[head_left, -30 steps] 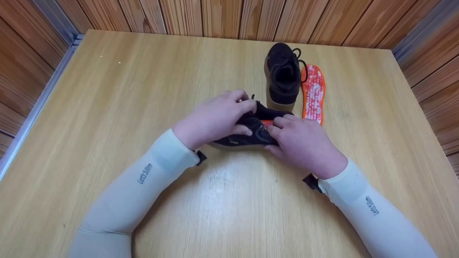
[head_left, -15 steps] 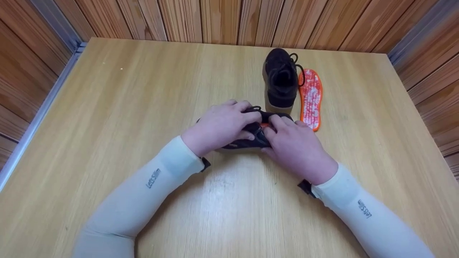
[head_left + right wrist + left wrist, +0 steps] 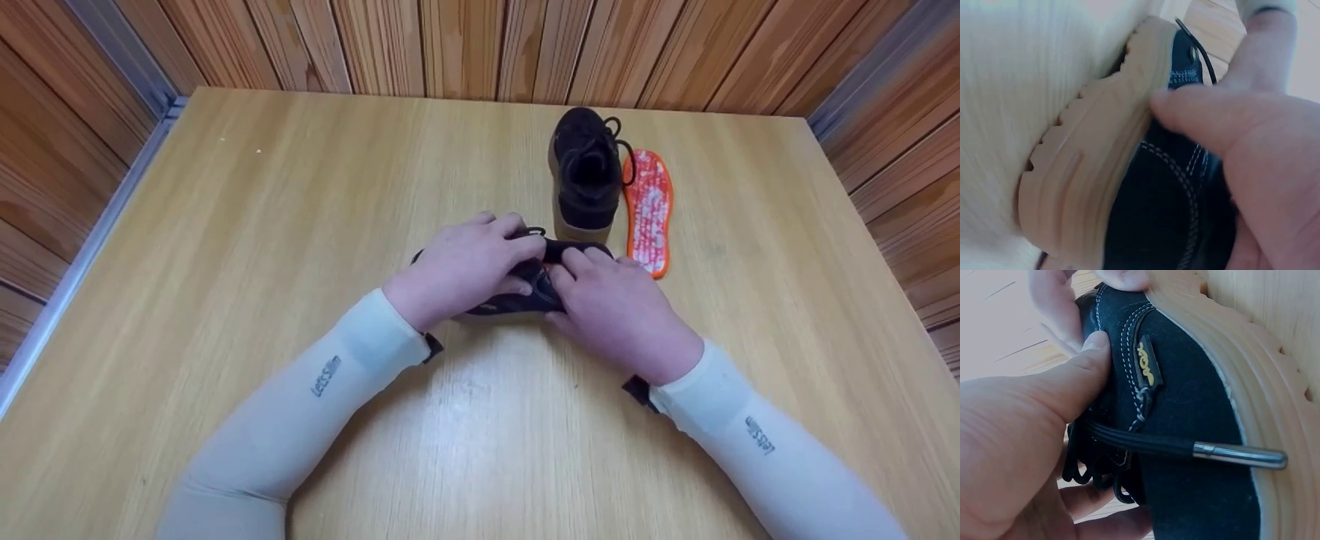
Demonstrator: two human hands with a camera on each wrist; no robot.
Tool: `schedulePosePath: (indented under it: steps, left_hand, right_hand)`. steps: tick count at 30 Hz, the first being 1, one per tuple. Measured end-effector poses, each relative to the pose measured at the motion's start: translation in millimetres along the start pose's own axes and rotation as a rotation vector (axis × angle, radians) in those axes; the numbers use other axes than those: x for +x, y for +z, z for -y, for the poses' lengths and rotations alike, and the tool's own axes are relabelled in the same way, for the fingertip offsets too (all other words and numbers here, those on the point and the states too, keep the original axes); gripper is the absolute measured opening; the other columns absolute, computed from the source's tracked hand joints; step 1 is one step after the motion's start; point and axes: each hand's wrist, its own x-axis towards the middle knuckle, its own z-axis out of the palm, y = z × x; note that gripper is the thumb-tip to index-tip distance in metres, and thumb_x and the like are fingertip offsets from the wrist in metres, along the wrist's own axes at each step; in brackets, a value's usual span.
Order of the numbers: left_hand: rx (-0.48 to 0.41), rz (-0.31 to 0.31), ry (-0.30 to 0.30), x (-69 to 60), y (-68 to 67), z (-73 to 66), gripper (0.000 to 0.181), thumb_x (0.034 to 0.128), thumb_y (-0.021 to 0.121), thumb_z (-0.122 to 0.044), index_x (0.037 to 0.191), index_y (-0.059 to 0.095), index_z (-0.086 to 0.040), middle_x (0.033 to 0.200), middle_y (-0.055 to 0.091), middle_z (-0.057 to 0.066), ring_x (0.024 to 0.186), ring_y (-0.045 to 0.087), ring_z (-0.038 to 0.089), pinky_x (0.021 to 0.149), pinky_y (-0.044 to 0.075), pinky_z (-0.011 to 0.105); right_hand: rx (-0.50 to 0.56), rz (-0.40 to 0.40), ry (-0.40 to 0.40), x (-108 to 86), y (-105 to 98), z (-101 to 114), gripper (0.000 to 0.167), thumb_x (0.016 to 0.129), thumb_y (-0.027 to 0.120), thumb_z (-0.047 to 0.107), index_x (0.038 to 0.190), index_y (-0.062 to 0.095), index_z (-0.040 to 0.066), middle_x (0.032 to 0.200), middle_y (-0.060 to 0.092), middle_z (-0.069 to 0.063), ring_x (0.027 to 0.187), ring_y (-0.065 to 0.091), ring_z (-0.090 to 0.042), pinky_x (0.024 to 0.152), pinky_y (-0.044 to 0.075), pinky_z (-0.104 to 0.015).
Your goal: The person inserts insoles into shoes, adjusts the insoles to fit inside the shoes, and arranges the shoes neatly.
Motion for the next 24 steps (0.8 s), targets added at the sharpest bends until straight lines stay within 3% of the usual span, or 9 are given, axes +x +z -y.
schedulePosePath:
  steps: [5,9,12,15,18,22,24]
  left_hand:
    - [-0.002,-0.016,-0.001,-1.4,3.8,1.0,0.042,0.1,0.071,-0.054,0.132,0.065,-0.027,0.127,0.065,0.004,0.107,0.064,0.03,0.081,0.064,0.05]
    - [0.01,-0.029,0.009,-0.9,5.0,1.0,0.042,0.0998,0.071,-0.053,0.131,0.065,-0.026,0.126,0.065,0.005,0.106,0.064,0.031,0.083,0.064,0.049]
    - [0.016,-0.027,0.007,-1.0,3.0,1.7,0.041,0.1003,0.071,-0.053,0.131,0.065,-0.026,0.126,0.064,0.005,0.106,0.063,0.031,0.083,0.064,0.049]
    - [0.012,-0.03,0.008,-1.9,3.0,2.5,0.04,0.101,0.071,-0.052,0.131,0.065,-0.026,0.127,0.064,0.005,0.106,0.063,0.031,0.085,0.063,0.049]
    - [0.007,-0.036,0.007,-3.0,4.4,3.0,0.042,0.1007,0.071,-0.052,0.133,0.065,-0.025,0.127,0.065,0.005,0.106,0.063,0.031,0.086,0.063,0.048]
    - [0.006,-0.024,0.016,-1.9,4.3,2.9,0.045,0.1008,0.072,-0.053,0.134,0.064,-0.024,0.128,0.065,0.006,0.106,0.064,0.031,0.084,0.064,0.049]
    - [0.016,-0.018,0.02,-0.4,1.3,2.9,0.045,0.1011,0.071,-0.054,0.134,0.063,-0.024,0.127,0.065,0.006,0.107,0.064,0.031,0.083,0.064,0.049]
  right_hand:
    - [-0.078,0.024,0.035,-0.4,-0.1,5.0,0.054,0.095,0.08,0.051,0.119,0.072,0.004,0.1,0.077,-0.014,0.092,0.071,-0.036,0.065,0.057,-0.053]
    - [-0.063,0.067,0.04,3.9,-0.8,3.0,0.052,0.095,0.079,0.053,0.112,0.071,0.005,0.078,0.072,-0.013,0.077,0.071,-0.038,0.052,0.051,-0.052]
    - [-0.026,0.127,0.055,9.0,-5.0,2.7,0.051,0.095,0.076,0.054,0.113,0.07,0.006,0.073,0.068,-0.012,0.073,0.069,-0.04,0.05,0.049,-0.053]
    - [-0.009,0.15,0.061,12.1,-6.6,3.8,0.052,0.094,0.074,0.055,0.114,0.07,0.006,0.075,0.07,-0.013,0.074,0.069,-0.04,0.051,0.05,-0.054]
    - [-0.013,0.106,0.031,10.9,-6.0,3.6,0.054,0.095,0.077,0.053,0.119,0.071,0.005,0.089,0.075,-0.014,0.082,0.071,-0.038,0.055,0.055,-0.053]
    - [-0.065,0.039,-0.082,3.9,-13.7,-4.8,0.057,0.097,0.078,0.054,0.126,0.075,0.005,0.111,0.077,-0.013,0.099,0.067,-0.037,0.075,0.058,-0.054]
    - [-0.102,0.034,-0.148,3.7,-23.7,-12.6,0.055,0.097,0.077,0.056,0.121,0.078,0.007,0.112,0.077,-0.011,0.101,0.064,-0.036,0.081,0.054,-0.054]
